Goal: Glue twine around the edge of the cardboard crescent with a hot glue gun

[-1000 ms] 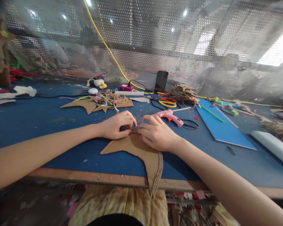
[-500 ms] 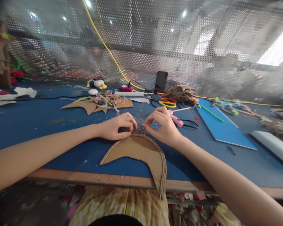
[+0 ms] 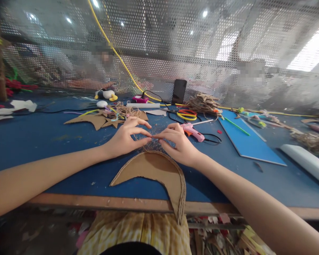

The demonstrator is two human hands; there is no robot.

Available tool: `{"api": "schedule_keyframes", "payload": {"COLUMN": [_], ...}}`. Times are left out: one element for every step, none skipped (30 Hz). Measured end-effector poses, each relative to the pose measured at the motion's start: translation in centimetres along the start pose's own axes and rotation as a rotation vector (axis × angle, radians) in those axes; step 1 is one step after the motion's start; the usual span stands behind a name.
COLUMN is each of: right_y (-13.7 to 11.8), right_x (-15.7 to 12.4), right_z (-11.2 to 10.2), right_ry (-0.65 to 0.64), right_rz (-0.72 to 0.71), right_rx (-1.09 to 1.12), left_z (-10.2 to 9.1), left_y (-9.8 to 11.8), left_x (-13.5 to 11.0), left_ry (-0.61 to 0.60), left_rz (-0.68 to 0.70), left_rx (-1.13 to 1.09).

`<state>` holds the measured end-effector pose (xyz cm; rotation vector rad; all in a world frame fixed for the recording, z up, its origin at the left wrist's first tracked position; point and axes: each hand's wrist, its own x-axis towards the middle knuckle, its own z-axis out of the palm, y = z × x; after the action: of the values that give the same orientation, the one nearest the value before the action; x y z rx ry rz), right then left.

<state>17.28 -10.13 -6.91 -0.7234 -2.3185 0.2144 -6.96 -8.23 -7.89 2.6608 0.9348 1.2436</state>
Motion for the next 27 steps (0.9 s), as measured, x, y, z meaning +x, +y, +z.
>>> {"api": "schedule_keyframes", "payload": {"right_y": [-0.01,-0.02,-0.01,0.00,0.01,0.01,0.01,0.01,0.00,0.00,-0.01,0.00,0.01,0.02,0.03,0.05,0.05,0.06,0.05,0.05,0.03,0.02,0.01,-0.01,-0.02,-0.03,-0.05], "right_x": [0.01,0.02,0.01,0.00,-0.03,-0.06,-0.10,-0.13,-0.16,-0.19,-0.21,-0.22,-0.22,-0.23,-0.22,-0.22,-0.21,-0.21,-0.21,-0.20,-0.20,-0.19,-0.18,-0.17,-0.15,-0.13,-0.12], "right_z": [0.00,0.02,0.04,0.07,0.11,0.15,0.20,0.25,0.30,0.35,0.38,0.41,0.42,0.42,0.41,0.40,0.38,0.37,0.35,0.34,0.32,0.31,0.30,0.28,0.27,0.26,0.24], "right_ry": [-0.004,-0.006,-0.009,-0.012,-0.016,-0.021,-0.028,-0.036,-0.045,-0.053,-0.061,-0.066,-0.069,-0.068,-0.067,-0.066,-0.066,-0.066,-0.067,-0.068,-0.068,-0.068,-0.068,-0.067,-0.066,-0.065,-0.065], "right_rz": [-0.004,-0.007,-0.011,-0.017,-0.025,-0.035,-0.047,-0.060,-0.071,-0.078,-0.083,-0.086,-0.086,-0.086,-0.086,-0.086,-0.087,-0.088,-0.090,-0.091,-0.092,-0.093,-0.094,-0.094,-0.094,-0.094,-0.094], "right_rx": [-0.002,-0.005,-0.009,-0.015,-0.026,-0.041,-0.058,-0.076,-0.093,-0.107,-0.118,-0.126,-0.134,-0.140,-0.145,-0.148,-0.150,-0.150,-0.148,-0.146,-0.145,-0.144,-0.143,-0.143,-0.143,-0.143,-0.141], "left_z": [0.05,0.10,0.14,0.19,0.23,0.28,0.32,0.36,0.39,0.41,0.44,0.45,0.47,0.48,0.49,0.50,0.51,0.52,0.53,0.53,0.53,0.52,0.51,0.49,0.47,0.46,0.44], "left_y": [0.09,0.18,0.26,0.33,0.39,0.43,0.45,0.45,0.44,0.41,0.37,0.32,0.28,0.24,0.22,0.21,0.22,0.24,0.26,0.29,0.32,0.34,0.36,0.37,0.39,0.40,0.42], "left_x": [-0.02,-0.04,-0.06,-0.08,-0.10,-0.12,-0.14,-0.16,-0.18,-0.20,-0.22,-0.24,-0.25,-0.26,-0.27,-0.27,-0.26,-0.26,-0.25,-0.23,-0.22,-0.21,-0.20,-0.18,-0.17,-0.16,-0.14], "left_ry": [0.006,0.010,0.014,0.018,0.023,0.025,0.025,0.021,0.016,0.010,0.007,0.005,0.007,0.009,0.011,0.009,0.006,-0.001,-0.010,-0.018,-0.024,-0.029,-0.036,-0.043,-0.051,-0.058,-0.066], "left_rz": [-0.009,-0.018,-0.026,-0.033,-0.041,-0.052,-0.064,-0.077,-0.086,-0.089,-0.086,-0.079,-0.069,-0.059,-0.051,-0.046,-0.045,-0.046,-0.048,-0.051,-0.053,-0.056,-0.059,-0.063,-0.066,-0.070,-0.073], "left_rx": [-0.004,-0.007,-0.009,-0.010,-0.009,-0.006,-0.002,0.003,0.007,0.010,0.011,0.010,0.007,0.002,-0.002,-0.006,-0.008,-0.009,-0.009,-0.009,-0.009,-0.010,-0.012,-0.015,-0.018,-0.020,-0.023]}}
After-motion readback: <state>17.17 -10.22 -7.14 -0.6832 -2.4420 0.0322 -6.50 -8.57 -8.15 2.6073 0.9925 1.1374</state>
